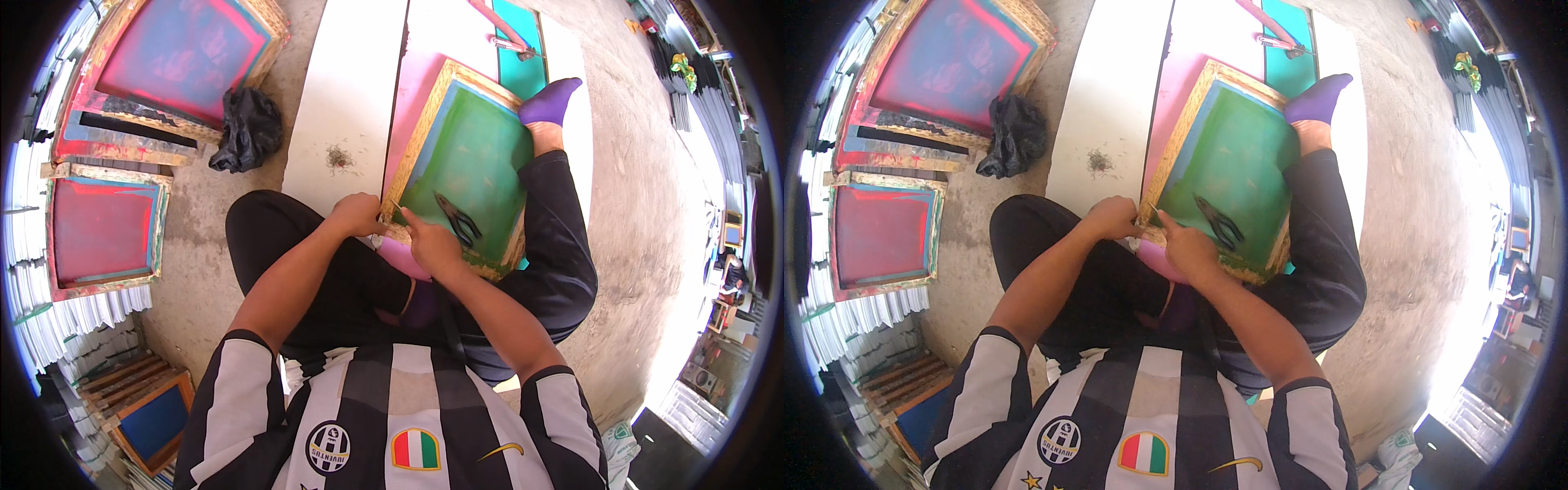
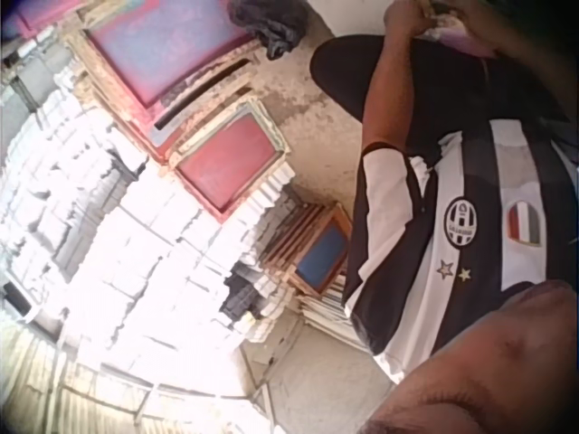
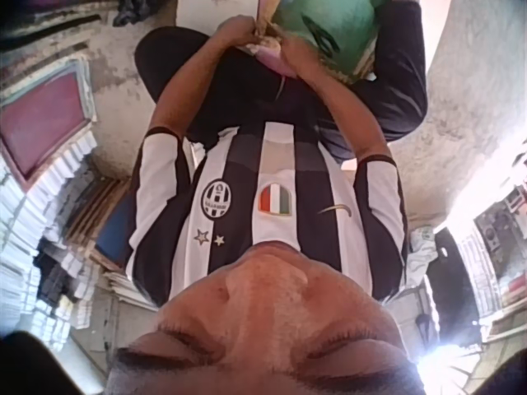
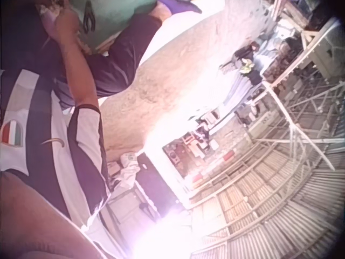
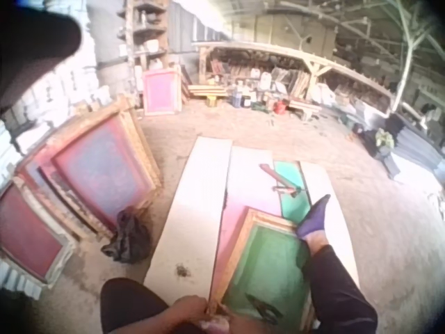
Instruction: The person sits on the floor and uses a small metal tool to scrape or pry along the inner edge of a green screen frame. The person holds the frame steady with the left hand and works methodically along one side.
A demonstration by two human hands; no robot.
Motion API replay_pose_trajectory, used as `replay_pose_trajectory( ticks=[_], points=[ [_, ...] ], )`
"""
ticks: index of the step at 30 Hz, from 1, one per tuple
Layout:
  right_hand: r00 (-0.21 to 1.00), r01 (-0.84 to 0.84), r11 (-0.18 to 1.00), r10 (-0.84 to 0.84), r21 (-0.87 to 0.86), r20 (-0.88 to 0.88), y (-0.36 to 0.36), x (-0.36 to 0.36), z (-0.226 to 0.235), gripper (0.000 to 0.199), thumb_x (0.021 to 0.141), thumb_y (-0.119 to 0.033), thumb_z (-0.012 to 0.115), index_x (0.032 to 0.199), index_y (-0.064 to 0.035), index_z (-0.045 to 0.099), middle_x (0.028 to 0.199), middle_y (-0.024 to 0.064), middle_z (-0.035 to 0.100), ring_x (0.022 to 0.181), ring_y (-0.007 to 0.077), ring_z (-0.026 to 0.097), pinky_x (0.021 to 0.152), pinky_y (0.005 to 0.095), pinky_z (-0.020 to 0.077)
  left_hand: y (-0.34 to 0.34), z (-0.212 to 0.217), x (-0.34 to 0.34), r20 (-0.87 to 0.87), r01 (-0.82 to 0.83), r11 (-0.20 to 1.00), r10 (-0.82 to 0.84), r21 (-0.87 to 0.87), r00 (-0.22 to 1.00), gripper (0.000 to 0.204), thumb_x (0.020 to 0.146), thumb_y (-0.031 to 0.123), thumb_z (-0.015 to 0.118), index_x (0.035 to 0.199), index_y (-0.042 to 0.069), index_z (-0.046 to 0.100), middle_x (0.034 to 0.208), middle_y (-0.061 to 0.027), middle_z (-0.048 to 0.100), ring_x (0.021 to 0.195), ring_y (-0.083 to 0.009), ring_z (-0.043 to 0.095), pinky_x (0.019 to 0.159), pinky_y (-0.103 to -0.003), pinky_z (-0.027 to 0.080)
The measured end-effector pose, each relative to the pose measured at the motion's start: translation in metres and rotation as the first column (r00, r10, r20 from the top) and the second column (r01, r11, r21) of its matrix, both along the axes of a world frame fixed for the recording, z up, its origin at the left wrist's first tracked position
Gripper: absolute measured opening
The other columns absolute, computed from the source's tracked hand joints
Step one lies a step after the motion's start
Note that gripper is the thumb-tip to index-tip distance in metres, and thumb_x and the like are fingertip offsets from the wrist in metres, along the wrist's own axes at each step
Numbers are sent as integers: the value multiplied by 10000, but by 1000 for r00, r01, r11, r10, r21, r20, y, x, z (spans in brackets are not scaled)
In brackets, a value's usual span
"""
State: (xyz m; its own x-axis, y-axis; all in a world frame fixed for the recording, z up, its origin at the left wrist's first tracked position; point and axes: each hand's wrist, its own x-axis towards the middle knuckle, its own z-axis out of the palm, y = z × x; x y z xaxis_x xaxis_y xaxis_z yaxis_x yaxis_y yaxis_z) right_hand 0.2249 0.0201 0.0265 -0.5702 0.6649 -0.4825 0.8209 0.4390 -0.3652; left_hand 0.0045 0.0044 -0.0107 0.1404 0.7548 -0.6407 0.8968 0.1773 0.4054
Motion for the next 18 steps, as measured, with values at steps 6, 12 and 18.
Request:
replay_pose_trajectory(
  ticks=[6, 12, 18],
  points=[
    [889, 168, 976, -210, -137, -408, 3, 15, -44, 472, 1039, -239, 547, 1511, -248, 551, 963, 226, 735, 905, 421, 724, 810, 537, 569, 4, 10, 0, 48, -23, 1000, 22, 16, 999, 500, 748, 505, 846, 852, 21, 781, 820, -205, 733, 831, -388, 733, 764, -493, 572],
    [965, 82, 996, -86, -28, -248, 4, 8, -24, 463, 1040, -273, 563, 1498, -335, 560, 994, 201, 743, 886, 394, 728, 788, 548, 568, -4, -1, -5, 64, -26, 998, 23, 54, 998, 519, 731, 532, 859, 839, 30, 780, 795, -192, 732, 820, -387, 733, 765, -490, 573],
    [986, 124, 991, -129, -50, -107, 6, 10, -9, 420, 1027, -275, 590, 1444, -321, 621, 1064, 221, 743, 921, 405, 727, 794, 546, 561, 0, 1, -2, 51, -19, 999, 18, 27, 999, 543, 723, 556, 868, 841, 33, 780, 804, -182, 738, 838, -378, 738, 773, -487, 575]
  ],
)
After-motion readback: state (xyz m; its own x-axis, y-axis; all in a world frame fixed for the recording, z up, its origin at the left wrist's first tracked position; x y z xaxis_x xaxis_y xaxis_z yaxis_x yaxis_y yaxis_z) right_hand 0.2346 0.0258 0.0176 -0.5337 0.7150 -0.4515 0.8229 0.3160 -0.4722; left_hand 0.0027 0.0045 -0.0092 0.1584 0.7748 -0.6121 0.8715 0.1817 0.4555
